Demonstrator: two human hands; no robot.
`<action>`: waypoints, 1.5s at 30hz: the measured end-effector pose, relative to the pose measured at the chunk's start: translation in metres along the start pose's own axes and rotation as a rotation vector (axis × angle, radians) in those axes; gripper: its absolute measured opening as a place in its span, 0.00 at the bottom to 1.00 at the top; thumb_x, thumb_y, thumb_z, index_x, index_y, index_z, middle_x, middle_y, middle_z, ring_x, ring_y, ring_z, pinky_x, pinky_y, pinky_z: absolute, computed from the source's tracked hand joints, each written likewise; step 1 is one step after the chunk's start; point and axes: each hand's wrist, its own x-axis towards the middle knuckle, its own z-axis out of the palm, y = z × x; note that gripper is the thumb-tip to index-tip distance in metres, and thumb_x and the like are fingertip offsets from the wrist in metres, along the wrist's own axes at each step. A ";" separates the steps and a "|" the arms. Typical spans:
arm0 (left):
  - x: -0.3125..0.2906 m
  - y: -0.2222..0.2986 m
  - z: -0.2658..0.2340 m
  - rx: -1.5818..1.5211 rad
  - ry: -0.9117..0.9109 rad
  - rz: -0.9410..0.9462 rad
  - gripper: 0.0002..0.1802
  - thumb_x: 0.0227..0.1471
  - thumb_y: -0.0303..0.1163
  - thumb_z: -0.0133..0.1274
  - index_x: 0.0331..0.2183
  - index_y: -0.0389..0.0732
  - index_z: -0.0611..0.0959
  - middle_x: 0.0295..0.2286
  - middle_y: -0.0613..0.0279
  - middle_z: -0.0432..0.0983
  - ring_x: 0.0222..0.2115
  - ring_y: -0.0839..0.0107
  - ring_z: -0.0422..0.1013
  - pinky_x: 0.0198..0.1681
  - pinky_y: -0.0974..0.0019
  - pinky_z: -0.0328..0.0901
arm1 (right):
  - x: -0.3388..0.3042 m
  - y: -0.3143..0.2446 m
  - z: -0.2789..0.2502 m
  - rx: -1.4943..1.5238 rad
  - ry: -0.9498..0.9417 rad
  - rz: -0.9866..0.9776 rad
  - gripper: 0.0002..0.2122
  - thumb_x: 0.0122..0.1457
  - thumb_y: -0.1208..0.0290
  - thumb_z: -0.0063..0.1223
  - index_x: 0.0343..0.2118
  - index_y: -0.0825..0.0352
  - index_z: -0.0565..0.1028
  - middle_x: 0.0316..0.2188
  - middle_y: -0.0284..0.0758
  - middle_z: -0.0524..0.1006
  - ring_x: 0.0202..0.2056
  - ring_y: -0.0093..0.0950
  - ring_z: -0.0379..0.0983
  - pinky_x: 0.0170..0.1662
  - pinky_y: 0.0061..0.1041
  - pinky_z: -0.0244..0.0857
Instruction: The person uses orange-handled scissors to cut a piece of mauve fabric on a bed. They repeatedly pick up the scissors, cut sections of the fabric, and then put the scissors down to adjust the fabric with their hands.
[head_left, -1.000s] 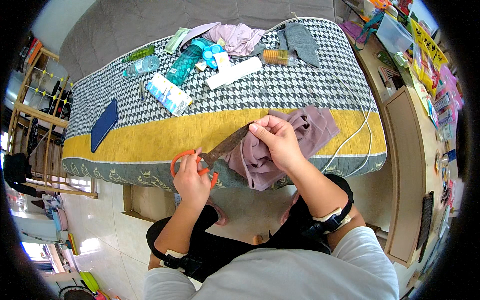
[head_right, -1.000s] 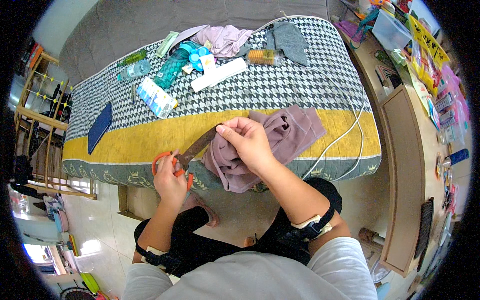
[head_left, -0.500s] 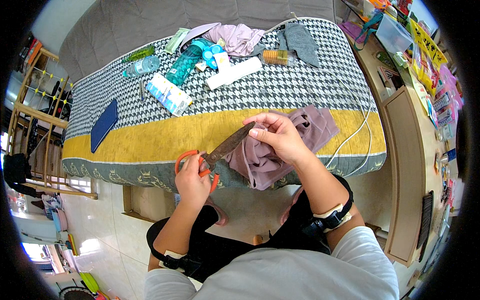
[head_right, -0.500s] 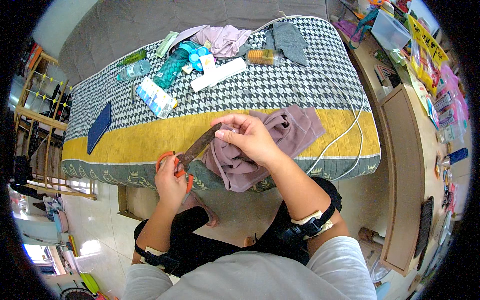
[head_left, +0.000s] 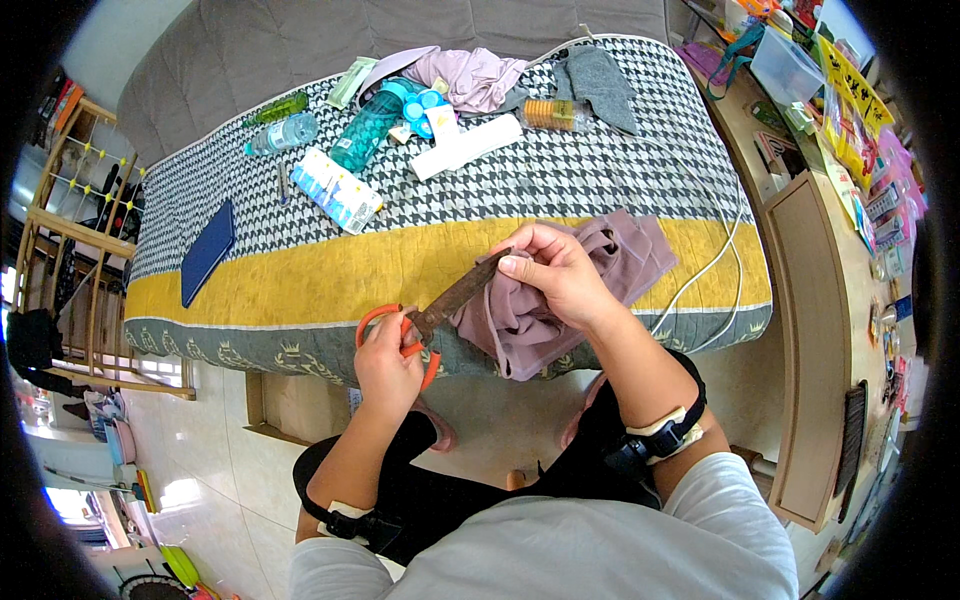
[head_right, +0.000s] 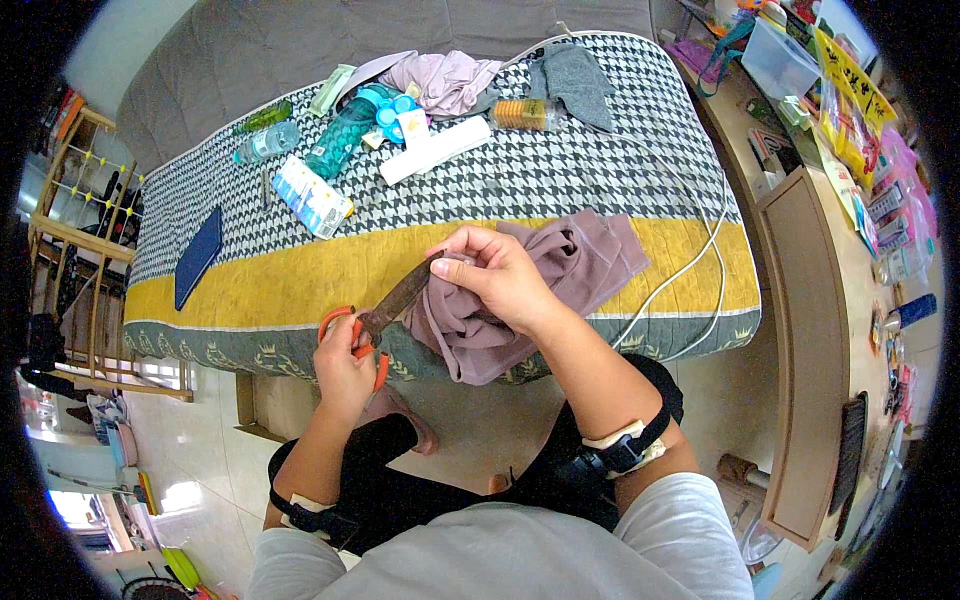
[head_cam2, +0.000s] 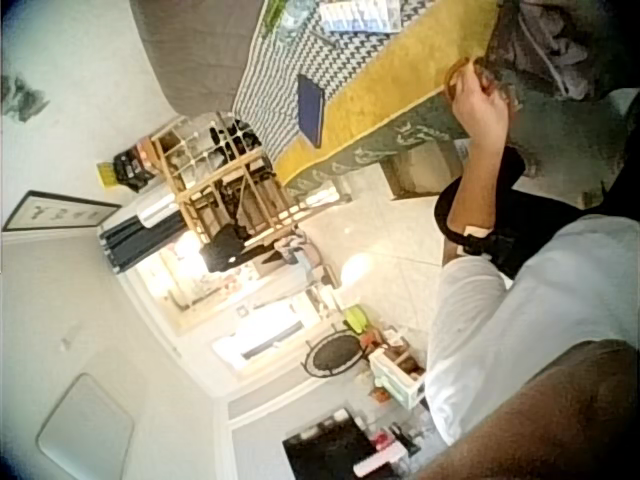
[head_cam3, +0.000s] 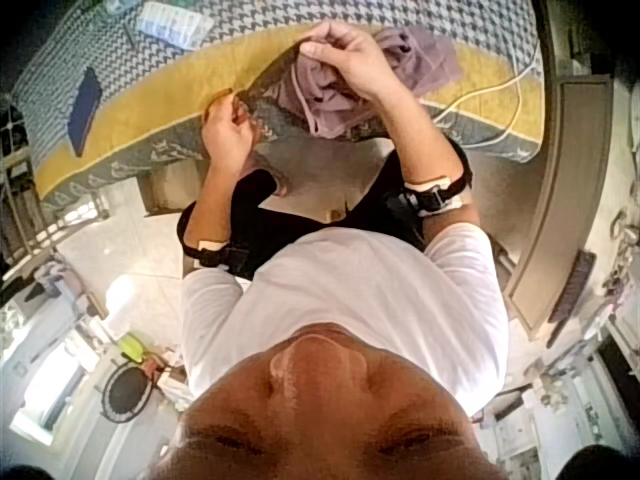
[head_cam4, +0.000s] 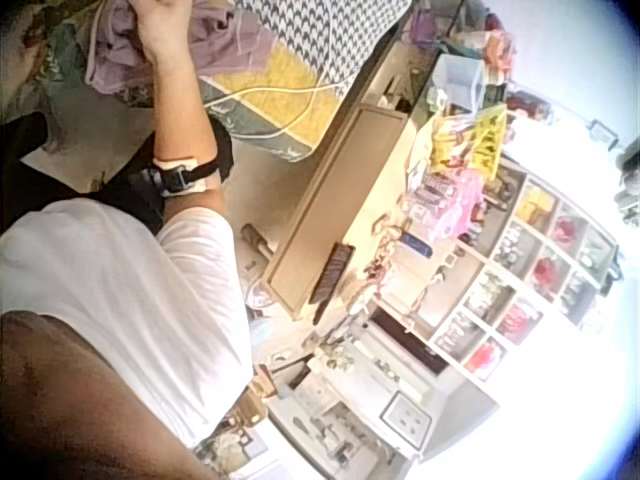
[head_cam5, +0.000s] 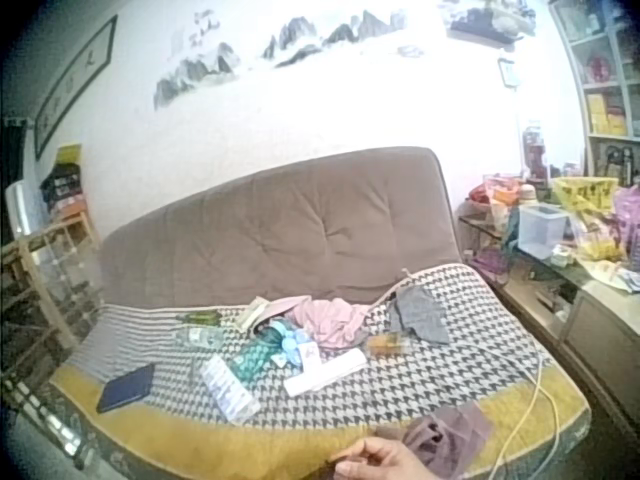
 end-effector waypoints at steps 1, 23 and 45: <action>-0.001 -0.001 0.001 0.017 0.008 0.001 0.14 0.37 0.19 0.49 0.33 0.37 0.75 0.26 0.54 0.72 0.28 0.56 0.71 0.29 0.62 0.65 | 0.000 -0.001 0.001 -0.006 0.008 0.008 0.04 0.51 0.76 0.53 0.29 0.66 0.71 0.33 0.28 0.73 0.31 0.11 0.65 0.34 0.11 0.60; 0.021 -0.013 -0.029 0.453 0.182 0.290 0.18 0.33 0.18 0.48 0.34 0.35 0.74 0.42 0.57 0.70 0.32 0.62 0.71 0.34 0.65 0.64 | -0.009 -0.022 -0.002 -0.131 0.058 0.101 0.05 0.47 0.80 0.57 0.21 0.68 0.72 0.22 0.30 0.75 0.24 0.13 0.69 0.26 0.11 0.62; 0.017 -0.004 -0.024 0.334 0.182 0.115 0.18 0.38 0.16 0.40 0.36 0.35 0.73 0.43 0.56 0.70 0.35 0.62 0.71 0.39 0.64 0.64 | -0.009 -0.005 0.012 0.097 0.167 -0.130 0.02 0.52 0.80 0.51 0.29 0.69 0.72 0.27 0.28 0.74 0.26 0.12 0.67 0.30 0.10 0.60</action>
